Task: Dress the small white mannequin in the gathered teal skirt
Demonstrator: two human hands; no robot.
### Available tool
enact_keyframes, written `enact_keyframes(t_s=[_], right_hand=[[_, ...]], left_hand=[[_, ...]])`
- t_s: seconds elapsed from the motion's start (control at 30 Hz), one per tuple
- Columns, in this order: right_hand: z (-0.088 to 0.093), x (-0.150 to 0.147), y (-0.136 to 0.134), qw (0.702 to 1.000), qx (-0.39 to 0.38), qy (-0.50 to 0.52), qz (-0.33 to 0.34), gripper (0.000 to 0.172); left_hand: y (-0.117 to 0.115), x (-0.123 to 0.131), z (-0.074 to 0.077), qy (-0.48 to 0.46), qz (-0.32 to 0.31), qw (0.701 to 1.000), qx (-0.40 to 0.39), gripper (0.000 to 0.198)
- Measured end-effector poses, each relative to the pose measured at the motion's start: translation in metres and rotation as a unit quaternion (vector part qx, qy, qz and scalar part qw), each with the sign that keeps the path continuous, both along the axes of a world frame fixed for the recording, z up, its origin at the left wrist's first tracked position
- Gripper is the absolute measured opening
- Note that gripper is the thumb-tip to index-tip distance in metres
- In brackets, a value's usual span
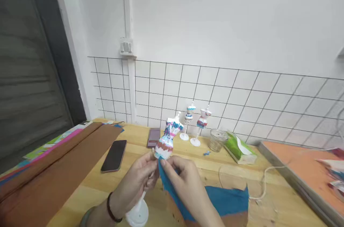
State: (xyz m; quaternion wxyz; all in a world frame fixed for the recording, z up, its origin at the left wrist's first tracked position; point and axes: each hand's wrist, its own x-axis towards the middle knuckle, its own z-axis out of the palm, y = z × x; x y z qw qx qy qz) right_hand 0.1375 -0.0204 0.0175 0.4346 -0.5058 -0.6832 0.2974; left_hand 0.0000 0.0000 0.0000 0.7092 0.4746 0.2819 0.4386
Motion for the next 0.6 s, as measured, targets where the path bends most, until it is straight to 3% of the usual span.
enact_keyframes(t_s=[0.6], right_hand=[[0.0052,-0.0026,-0.0061,1.000,-0.011,-0.002,-0.010,0.039]], left_hand=[[-0.0015,-0.0071,0.0039,0.007,-0.010,1.000,-0.006,0.019]])
